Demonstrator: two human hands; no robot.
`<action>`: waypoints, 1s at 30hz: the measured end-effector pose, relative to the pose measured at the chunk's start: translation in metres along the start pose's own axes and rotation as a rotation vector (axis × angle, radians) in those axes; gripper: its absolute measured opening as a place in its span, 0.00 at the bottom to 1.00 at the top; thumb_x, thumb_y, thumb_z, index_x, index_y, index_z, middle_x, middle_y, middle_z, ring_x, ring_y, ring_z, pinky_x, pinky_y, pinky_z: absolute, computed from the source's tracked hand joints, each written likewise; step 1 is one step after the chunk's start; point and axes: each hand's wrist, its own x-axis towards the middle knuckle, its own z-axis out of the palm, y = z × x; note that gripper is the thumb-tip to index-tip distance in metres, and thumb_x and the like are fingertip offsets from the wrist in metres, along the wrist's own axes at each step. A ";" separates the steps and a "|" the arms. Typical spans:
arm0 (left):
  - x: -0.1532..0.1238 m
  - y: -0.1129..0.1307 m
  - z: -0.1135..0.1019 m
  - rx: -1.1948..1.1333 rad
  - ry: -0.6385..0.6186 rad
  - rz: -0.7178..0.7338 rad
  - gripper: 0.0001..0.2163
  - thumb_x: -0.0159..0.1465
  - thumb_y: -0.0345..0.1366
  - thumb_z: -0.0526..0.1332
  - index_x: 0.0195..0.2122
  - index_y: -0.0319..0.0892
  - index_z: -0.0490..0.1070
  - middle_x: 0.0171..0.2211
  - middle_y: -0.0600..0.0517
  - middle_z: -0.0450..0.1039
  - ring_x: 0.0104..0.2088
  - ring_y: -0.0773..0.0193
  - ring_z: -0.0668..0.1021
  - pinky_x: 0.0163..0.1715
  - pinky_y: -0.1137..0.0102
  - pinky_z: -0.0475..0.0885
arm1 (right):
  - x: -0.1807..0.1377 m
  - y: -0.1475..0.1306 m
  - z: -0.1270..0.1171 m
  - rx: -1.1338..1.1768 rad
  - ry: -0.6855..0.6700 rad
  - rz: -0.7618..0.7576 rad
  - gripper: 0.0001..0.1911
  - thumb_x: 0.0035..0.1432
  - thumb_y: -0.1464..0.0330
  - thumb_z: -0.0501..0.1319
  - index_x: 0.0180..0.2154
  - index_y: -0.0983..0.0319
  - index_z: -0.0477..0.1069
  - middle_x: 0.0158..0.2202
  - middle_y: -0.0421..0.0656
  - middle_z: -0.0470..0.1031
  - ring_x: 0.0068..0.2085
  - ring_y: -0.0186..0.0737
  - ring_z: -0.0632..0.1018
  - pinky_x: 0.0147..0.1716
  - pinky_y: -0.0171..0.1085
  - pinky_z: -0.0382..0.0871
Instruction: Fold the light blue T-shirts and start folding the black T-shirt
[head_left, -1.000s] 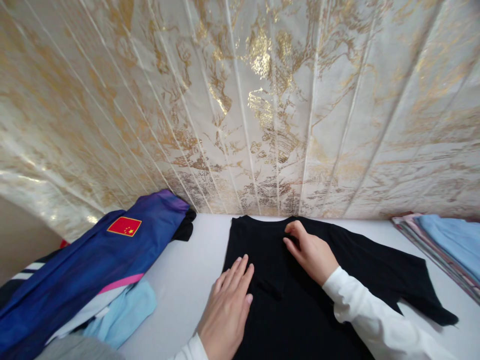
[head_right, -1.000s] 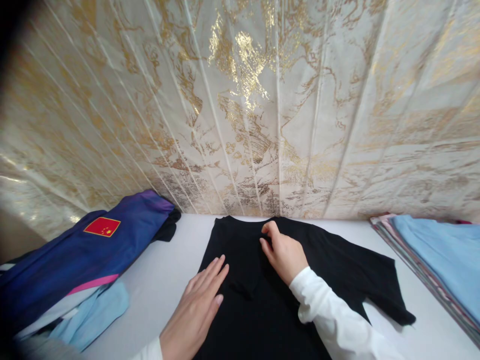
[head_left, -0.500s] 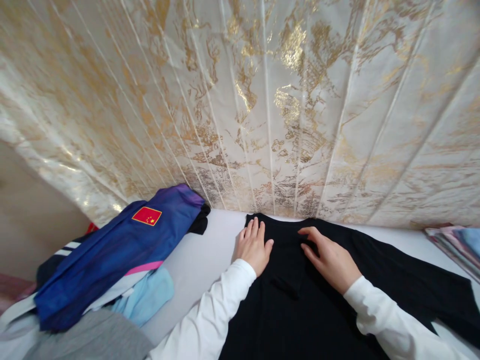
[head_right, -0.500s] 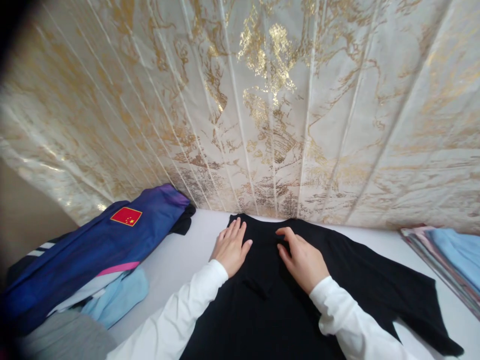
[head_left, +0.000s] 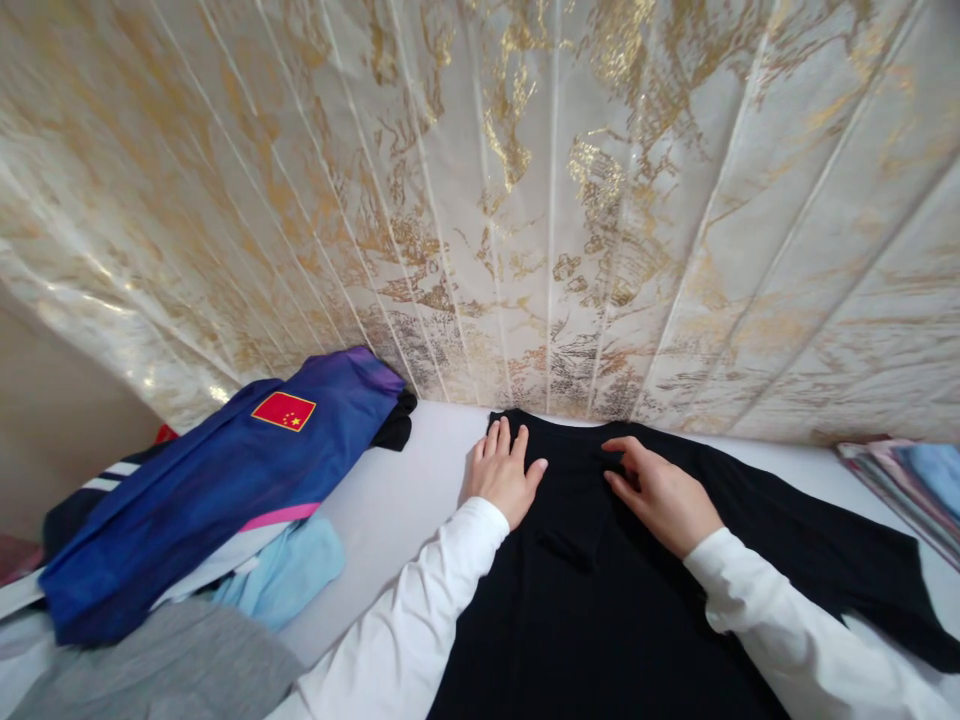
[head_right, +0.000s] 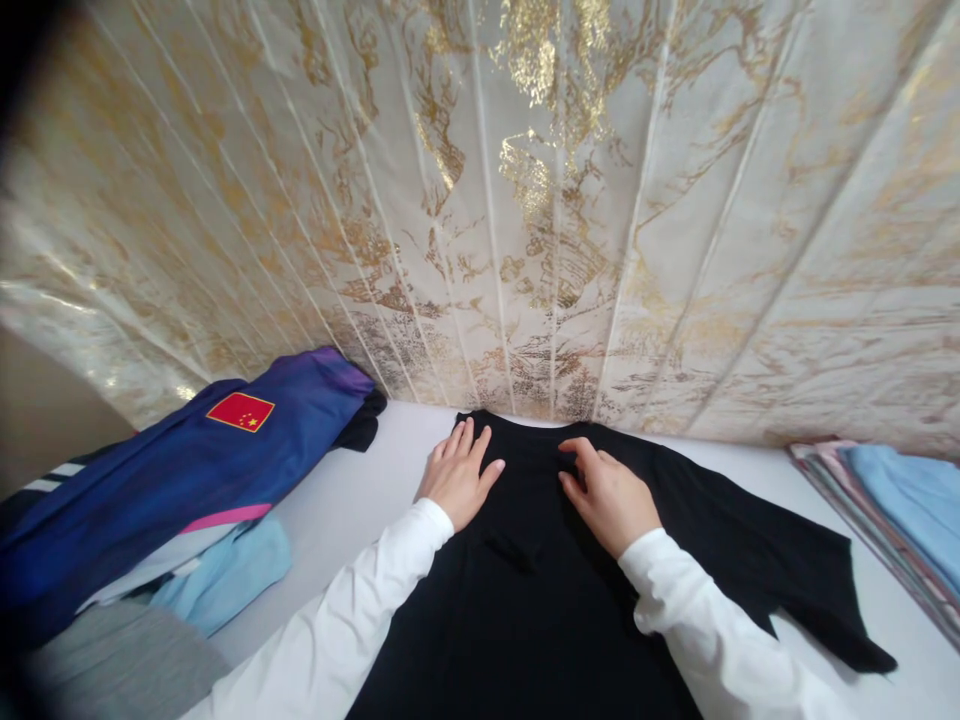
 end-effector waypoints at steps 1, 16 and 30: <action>0.001 -0.001 0.000 -0.015 0.010 0.005 0.24 0.67 0.42 0.53 0.61 0.35 0.57 0.64 0.35 0.51 0.64 0.46 0.55 0.59 0.52 0.55 | 0.000 0.001 -0.001 0.003 -0.003 -0.013 0.15 0.57 0.63 0.53 0.46 0.58 0.64 0.27 0.39 0.69 0.29 0.40 0.74 0.27 0.36 0.65; -0.066 0.031 -0.034 -0.310 -0.064 0.300 0.13 0.53 0.22 0.54 0.36 0.44 0.66 0.41 0.52 0.69 0.42 0.59 0.70 0.43 0.63 0.67 | 0.005 -0.007 -0.007 0.268 0.044 -0.261 0.23 0.42 0.83 0.47 0.39 0.60 0.66 0.38 0.43 0.67 0.42 0.41 0.69 0.44 0.41 0.65; -0.077 0.040 -0.029 -0.289 -0.041 0.277 0.10 0.49 0.23 0.53 0.28 0.45 0.54 0.32 0.53 0.63 0.35 0.59 0.66 0.34 0.64 0.60 | 0.013 0.009 -0.013 0.191 -0.017 -0.062 0.03 0.51 0.72 0.55 0.31 0.58 0.64 0.30 0.40 0.70 0.33 0.39 0.71 0.35 0.38 0.63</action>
